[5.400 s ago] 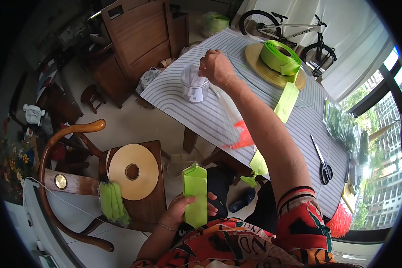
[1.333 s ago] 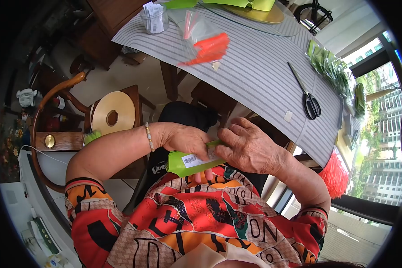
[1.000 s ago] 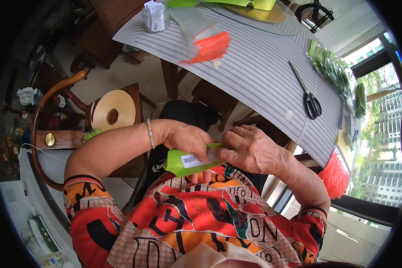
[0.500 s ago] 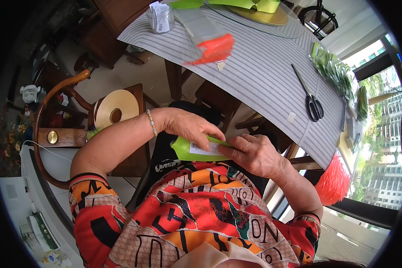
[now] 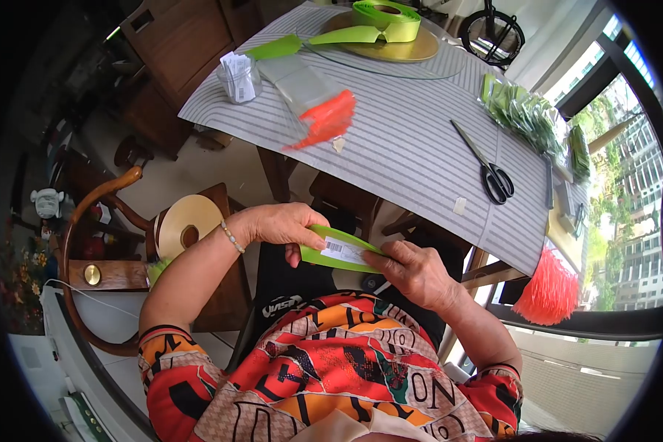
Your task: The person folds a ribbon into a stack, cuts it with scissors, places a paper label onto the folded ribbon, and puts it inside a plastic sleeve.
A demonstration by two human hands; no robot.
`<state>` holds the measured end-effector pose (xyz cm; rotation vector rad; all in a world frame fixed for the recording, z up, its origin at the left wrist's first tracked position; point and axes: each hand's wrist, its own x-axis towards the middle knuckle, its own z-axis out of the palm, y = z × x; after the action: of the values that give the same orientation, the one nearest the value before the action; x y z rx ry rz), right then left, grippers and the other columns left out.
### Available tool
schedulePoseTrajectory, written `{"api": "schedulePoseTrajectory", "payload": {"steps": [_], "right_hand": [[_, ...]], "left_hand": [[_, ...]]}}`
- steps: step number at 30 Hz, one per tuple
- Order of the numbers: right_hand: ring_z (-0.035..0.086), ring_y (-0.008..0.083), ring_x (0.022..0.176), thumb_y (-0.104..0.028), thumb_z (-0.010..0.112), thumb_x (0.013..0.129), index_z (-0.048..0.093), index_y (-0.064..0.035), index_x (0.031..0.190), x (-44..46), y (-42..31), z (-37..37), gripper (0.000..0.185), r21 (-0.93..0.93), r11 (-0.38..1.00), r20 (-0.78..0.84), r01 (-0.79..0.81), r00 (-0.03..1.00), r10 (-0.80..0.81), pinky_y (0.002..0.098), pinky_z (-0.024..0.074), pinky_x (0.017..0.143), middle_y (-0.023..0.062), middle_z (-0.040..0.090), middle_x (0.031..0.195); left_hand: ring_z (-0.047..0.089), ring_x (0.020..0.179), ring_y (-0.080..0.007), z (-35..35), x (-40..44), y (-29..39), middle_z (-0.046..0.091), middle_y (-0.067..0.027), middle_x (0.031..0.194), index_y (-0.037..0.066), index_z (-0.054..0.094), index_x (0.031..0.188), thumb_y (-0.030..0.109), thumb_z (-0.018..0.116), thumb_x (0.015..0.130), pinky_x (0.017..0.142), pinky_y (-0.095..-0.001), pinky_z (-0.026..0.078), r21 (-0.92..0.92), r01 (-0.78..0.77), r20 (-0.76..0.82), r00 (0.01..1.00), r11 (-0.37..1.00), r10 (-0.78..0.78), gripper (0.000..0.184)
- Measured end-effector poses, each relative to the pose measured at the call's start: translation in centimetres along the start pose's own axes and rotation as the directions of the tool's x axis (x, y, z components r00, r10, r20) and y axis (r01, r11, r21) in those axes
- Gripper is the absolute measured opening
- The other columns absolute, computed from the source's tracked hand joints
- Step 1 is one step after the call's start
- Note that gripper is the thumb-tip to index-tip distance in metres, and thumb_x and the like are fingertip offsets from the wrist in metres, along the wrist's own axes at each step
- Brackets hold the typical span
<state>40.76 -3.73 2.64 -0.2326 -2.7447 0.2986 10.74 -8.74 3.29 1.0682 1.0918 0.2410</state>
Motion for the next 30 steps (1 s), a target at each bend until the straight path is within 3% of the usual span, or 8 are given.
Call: {"api": "schedulePoseTrajectory", "payload": {"steps": [1,7,13,17,20,21,24,30], "right_hand": [[0.062,0.0193,0.077,-0.011,0.066,0.076,0.065,-0.0069,0.12,0.1,0.1,-0.4,0.045,-0.001,1.0,-0.017,-0.014,1.0,0.014,0.03,0.0532,0.053,0.0062,0.056,0.097],[0.063,0.0207,0.078,-0.01,0.066,0.075,0.065,-0.0061,0.119,0.3,1.2,-0.6,0.044,-0.032,0.998,-0.046,-0.059,0.997,0.058,0.0322,0.0545,0.056,0.0072,0.058,0.097],[0.064,0.0213,0.08,-0.008,0.068,0.075,0.067,-0.0097,0.115,3.0,3.3,-0.5,0.041,-0.016,0.991,-0.168,-0.134,0.977,0.13,0.0332,0.0557,0.059,0.0044,0.06,0.095],[0.065,0.0186,0.075,-0.007,0.067,0.076,0.069,-0.0096,0.111,4.1,5.4,-1.0,0.035,-0.001,0.977,-0.231,-0.215,0.95,0.209,0.0316,0.0559,0.058,0.0026,0.06,0.092],[0.066,0.019,0.071,-0.005,0.067,0.077,0.069,-0.0095,0.11,4.9,6.3,-1.4,0.034,-0.003,0.976,-0.29,-0.219,0.934,0.208,0.032,0.0563,0.058,0.0033,0.06,0.091],[0.066,0.0195,0.07,-0.004,0.067,0.077,0.069,-0.0093,0.11,5.0,6.4,-1.4,0.034,0.034,0.974,-0.286,-0.225,0.931,0.225,0.0324,0.0563,0.058,0.0037,0.061,0.09],[0.066,0.021,0.068,-0.002,0.066,0.078,0.069,-0.0088,0.111,5.3,6.7,-1.3,0.033,0.118,0.969,-0.289,-0.219,0.925,0.245,0.0334,0.0562,0.057,0.0052,0.061,0.089],[0.066,0.023,0.067,0.0,0.069,0.077,0.069,-0.0083,0.112,5.4,6.8,-0.7,0.036,0.149,0.972,-0.297,-0.184,0.929,0.221,0.0346,0.0558,0.057,0.0071,0.061,0.089]], "left_hand": [[0.064,0.057,-0.0105,0.0,-0.3,0.4,0.066,-0.0052,0.079,-0.002,0.064,0.107,0.022,0.061,0.095,0.051,-0.0211,0.053,0.028,-0.011,-0.069,0.998,1.0,0.012,0.028],[0.056,0.046,-0.0059,-1.6,0.0,1.3,0.061,-0.0025,0.065,-0.001,0.065,0.1,0.023,0.061,0.096,0.043,-0.0197,0.045,0.095,-0.05,-0.133,0.989,0.994,0.062,0.024],[0.051,0.043,-0.0049,-4.9,-0.2,4.3,0.061,-0.002,0.065,-0.002,0.065,0.099,0.021,0.06,0.096,0.042,-0.0184,0.041,0.093,-0.108,-0.231,0.965,0.99,0.127,0.023],[0.055,0.051,-0.0049,-8.0,0.1,5.4,0.065,-0.0048,0.074,-0.004,0.062,0.117,0.015,0.062,0.095,0.048,-0.0168,0.044,0.001,-0.263,-0.377,0.894,0.965,0.244,0.03],[0.057,0.054,-0.006,-9.2,0.3,5.3,0.067,-0.0071,0.084,-0.004,0.061,0.118,0.012,0.064,0.093,0.052,-0.0178,0.046,-0.025,-0.358,-0.373,0.87,0.933,0.323,0.03],[0.061,0.061,-0.0083,-9.6,0.3,5.0,0.068,-0.0093,0.095,-0.005,0.06,0.12,0.01,0.065,0.091,0.057,-0.0194,0.05,-0.032,-0.419,-0.352,0.854,0.908,0.382,0.033],[0.064,0.065,-0.0082,-8.8,0.0,4.4,0.069,-0.0075,0.099,-0.001,0.063,0.119,0.011,0.064,0.093,0.06,-0.0186,0.052,-0.139,-0.522,-0.443,0.793,0.841,0.419,0.029],[0.07,0.078,-0.0154,-8.3,1.1,2.4,0.07,-0.0099,0.097,-0.002,0.063,0.119,0.008,0.065,0.092,0.07,-0.0266,0.059,-0.125,-0.586,-0.475,0.744,0.801,0.47,0.029]]}}
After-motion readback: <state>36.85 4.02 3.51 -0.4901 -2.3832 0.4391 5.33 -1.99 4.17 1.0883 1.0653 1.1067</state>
